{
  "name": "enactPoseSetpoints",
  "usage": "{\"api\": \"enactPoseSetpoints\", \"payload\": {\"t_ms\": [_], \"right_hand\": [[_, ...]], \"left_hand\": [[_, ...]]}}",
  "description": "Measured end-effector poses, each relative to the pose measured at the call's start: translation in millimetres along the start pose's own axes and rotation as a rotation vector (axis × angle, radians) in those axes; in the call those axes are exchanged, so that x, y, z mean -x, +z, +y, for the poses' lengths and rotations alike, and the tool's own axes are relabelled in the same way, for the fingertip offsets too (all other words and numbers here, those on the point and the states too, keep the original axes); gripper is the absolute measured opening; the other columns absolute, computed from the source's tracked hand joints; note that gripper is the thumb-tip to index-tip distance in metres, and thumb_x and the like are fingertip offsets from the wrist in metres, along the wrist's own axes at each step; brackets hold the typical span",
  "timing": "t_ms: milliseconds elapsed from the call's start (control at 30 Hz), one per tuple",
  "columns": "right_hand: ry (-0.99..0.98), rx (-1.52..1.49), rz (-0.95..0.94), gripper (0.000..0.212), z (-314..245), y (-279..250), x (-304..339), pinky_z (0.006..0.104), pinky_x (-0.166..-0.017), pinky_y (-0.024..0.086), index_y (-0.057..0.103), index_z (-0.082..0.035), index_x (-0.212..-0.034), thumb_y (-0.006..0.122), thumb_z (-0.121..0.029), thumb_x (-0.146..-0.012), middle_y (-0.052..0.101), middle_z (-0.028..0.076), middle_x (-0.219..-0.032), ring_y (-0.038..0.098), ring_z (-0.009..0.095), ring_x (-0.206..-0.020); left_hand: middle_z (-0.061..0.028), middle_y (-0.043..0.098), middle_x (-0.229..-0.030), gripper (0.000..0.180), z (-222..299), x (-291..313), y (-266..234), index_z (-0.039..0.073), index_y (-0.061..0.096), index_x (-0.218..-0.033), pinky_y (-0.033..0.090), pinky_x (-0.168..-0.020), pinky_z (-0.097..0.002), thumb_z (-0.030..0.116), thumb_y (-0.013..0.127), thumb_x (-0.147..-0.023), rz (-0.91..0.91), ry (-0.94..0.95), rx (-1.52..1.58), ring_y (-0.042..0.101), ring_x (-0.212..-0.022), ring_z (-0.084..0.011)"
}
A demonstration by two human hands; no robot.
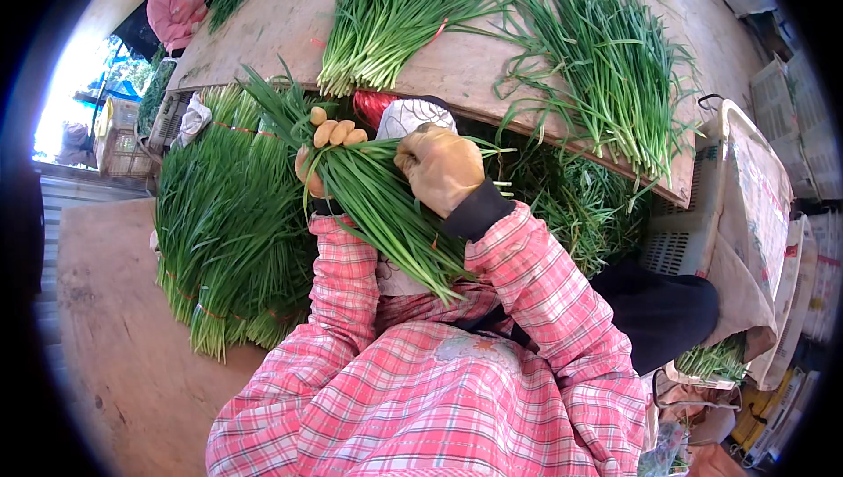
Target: The person sorts bunches of green onions by hand, removing yellowed leaves and root debris, and then places the cleaned bundles aside on a wooden platform.
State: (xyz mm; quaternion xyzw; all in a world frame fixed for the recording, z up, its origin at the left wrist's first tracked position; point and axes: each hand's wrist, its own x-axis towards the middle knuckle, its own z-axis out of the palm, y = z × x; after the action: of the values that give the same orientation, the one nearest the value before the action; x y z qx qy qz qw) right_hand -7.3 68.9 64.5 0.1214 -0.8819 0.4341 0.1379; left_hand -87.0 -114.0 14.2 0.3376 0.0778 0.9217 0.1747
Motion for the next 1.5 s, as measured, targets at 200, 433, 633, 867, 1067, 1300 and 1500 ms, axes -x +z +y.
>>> {"api": "enactPoseSetpoints", "payload": {"t_ms": [200,433,633,867,1067,1300,1500], "right_hand": [[0.35,-0.738,0.098,0.014,4,-50,19,0.0256,-0.068,0.046,0.063,0.0,-0.088,0.059,-0.014,-0.088,0.064,0.005,-0.08,0.057,0.014,-0.072],[0.267,-1.439,0.272,0.017,52,-109,82,0.0198,-0.05,0.028,0.055,0.002,-0.1,0.058,-0.011,-0.089,0.055,0.004,-0.086,0.036,0.005,-0.055],[-0.02,-1.664,0.72,0.016,75,-172,107,0.0192,-0.047,0.029,0.055,0.004,-0.098,0.05,-0.01,-0.092,0.053,0.005,-0.067,0.037,0.003,-0.051],[0.094,0.24,-0.029,0.013,36,-80,72,0.036,-0.072,0.051,0.067,-0.008,-0.091,0.063,-0.012,-0.079,0.065,0.013,-0.088,0.063,0.029,-0.078],[-0.172,0.115,0.033,0.019,10,3,5,0.0403,-0.066,0.047,0.067,-0.007,-0.086,0.066,-0.023,-0.076,0.06,0.013,-0.075,0.061,0.031,-0.076],[0.209,-0.526,0.158,0.01,12,-4,16,0.0268,-0.07,0.049,0.067,0.002,-0.089,0.067,-0.003,-0.081,0.068,0.009,-0.082,0.062,0.014,-0.073],[0.374,-0.908,0.248,0.014,-14,-41,18,0.0275,-0.07,0.05,0.063,0.007,-0.091,0.061,-0.006,-0.086,0.066,0.012,-0.089,0.061,0.017,-0.076]], "left_hand": [[-0.0019,0.052,-0.102,0.052,10,23,-32,0.009,0.036,-0.136,0.037,-0.095,-0.0444,0.023,0.05,-0.088,0.054,-0.064,0.125,0.043,-0.106,-0.0243],[0.0053,0.048,-0.08,0.035,11,17,-22,0.004,0.05,-0.121,0.035,-0.077,-0.0276,0.015,0.049,-0.088,0.13,-0.014,0.106,0.04,-0.08,-0.0112],[0.0025,0.043,-0.074,0.037,7,2,-6,0.002,0.044,-0.12,0.032,-0.069,-0.0288,0.02,0.05,-0.089,-0.037,-0.059,0.101,0.034,-0.069,-0.0127],[0.0005,0.05,-0.087,0.051,2,14,-19,0.004,0.04,-0.132,0.036,-0.082,-0.0322,0.026,0.053,-0.088,0.053,0.005,0.11,0.043,-0.085,-0.0154],[-0.0014,0.053,-0.119,0.036,12,20,-28,0.012,0.053,-0.125,0.037,-0.095,-0.0397,0.027,0.05,-0.092,0.106,-0.124,0.097,0.044,-0.105,-0.0197],[-0.0034,0.053,-0.122,0.028,11,23,-17,0.008,0.054,-0.115,0.031,-0.109,-0.046,0.022,0.035,-0.099,0.051,-0.089,0.118,0.041,-0.127,-0.02],[-0.0032,0.059,-0.114,0.04,14,37,-48,0.008,0.042,-0.133,0.03,-0.108,-0.0478,0.021,0.045,-0.095,0.158,0.014,-0.003,0.046,-0.12,-0.0226]]}}
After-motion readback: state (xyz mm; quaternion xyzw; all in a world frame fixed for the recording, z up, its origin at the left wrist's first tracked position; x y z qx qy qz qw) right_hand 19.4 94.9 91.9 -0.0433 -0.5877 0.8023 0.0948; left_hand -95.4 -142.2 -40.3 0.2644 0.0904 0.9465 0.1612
